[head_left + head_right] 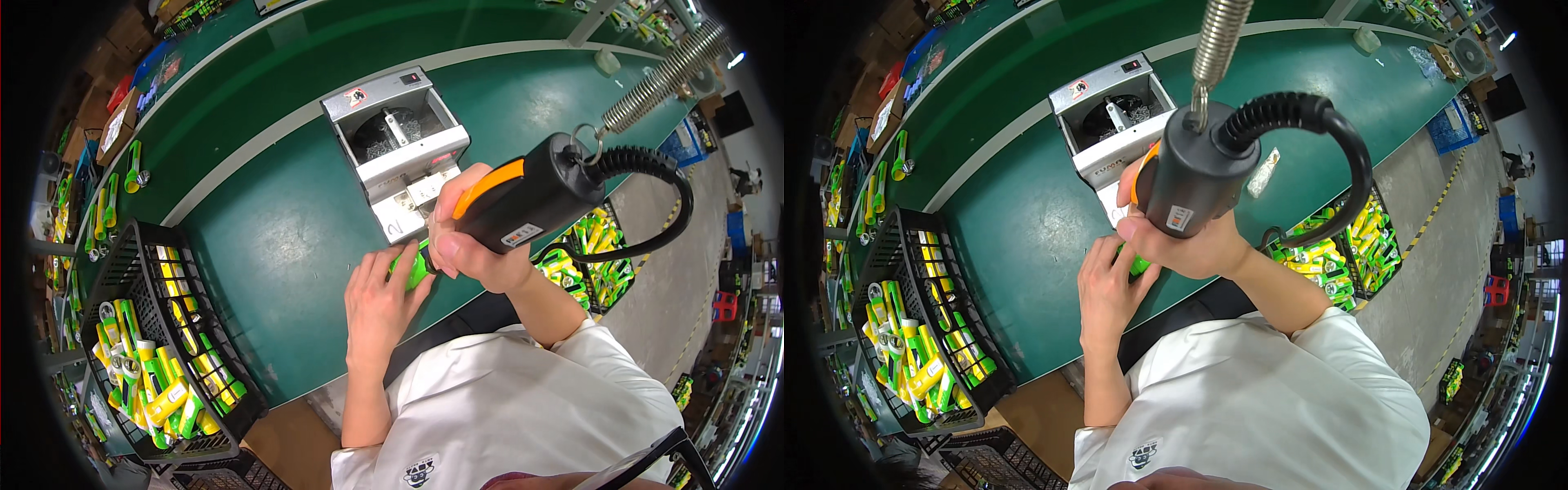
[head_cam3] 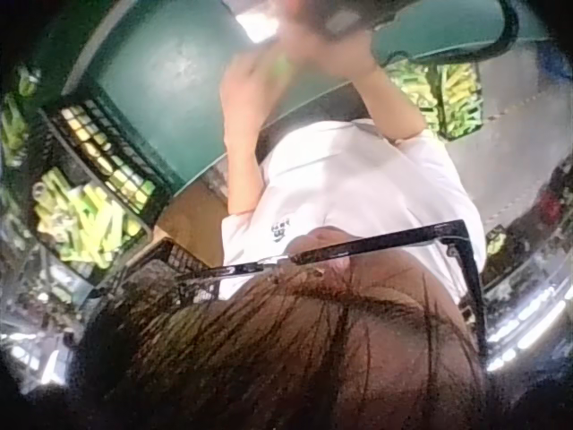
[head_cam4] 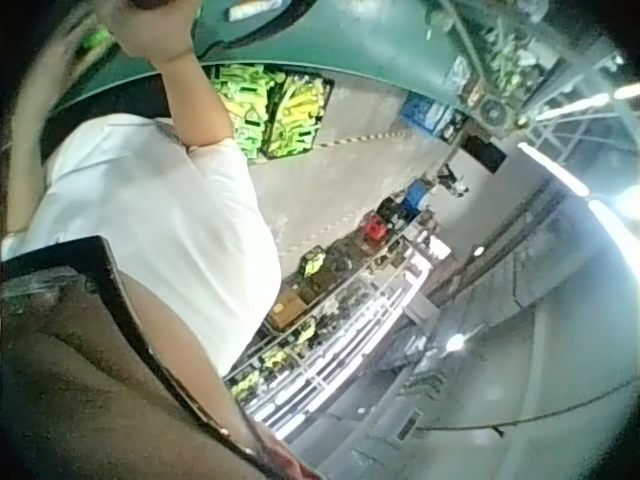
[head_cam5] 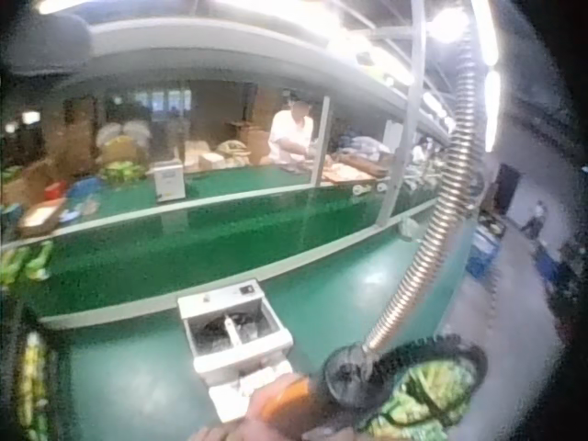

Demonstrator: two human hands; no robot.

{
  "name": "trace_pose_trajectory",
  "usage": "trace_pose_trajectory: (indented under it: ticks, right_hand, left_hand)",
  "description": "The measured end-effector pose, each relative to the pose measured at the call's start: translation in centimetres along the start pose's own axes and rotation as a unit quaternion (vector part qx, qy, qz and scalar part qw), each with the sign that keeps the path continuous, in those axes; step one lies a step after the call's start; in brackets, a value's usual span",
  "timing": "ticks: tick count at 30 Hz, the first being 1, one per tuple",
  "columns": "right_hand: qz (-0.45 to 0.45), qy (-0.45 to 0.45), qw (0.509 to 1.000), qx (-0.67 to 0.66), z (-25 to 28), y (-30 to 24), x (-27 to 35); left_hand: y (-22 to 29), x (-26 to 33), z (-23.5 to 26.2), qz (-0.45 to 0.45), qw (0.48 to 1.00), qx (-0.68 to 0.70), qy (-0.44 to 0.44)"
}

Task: Assembling handheld green lighting devices using a power screwdriver on a factory line.

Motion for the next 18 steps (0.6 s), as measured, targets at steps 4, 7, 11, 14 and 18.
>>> trace_pose_trajectory:
  ticks: [4,7,11,14,18]
  right_hand:
    - [0.047,-0.046,0.997,0.039,0.0,0.0,0.4]
    - [-0.019,0.022,0.999,0.043,-0.2,-0.3,1.2]
    - [0.022,-0.033,0.999,0.030,-0.4,0.2,1.7]
    - [0.050,-0.043,0.997,0.029,-0.4,0.2,1.6]
    - [0.119,-0.126,0.978,0.116,-0.4,-0.6,0.7]
  left_hand:
    - [-0.2,0.0,0.1,-0.002,1.000,-0.002,-0.003]
    - [-0.6,-0.1,-0.2,-0.008,1.000,0.008,0.006]
    - [-0.4,-0.2,0.4,-0.015,1.000,0.002,0.009]
    - [-0.3,-0.4,0.3,-0.021,1.000,0.013,0.008]
    - [-0.2,0.0,0.8,-0.026,1.000,0.000,-0.008]
Point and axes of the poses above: each hand's wrist, its own x-axis away from the middle knuckle, its own z-axis out of the back of the hand, y = z × x, the point moved 2 cm from there along -x, towards the middle knuckle, and after that the axes turned 3 degrees about z, right-handed, at the moved point
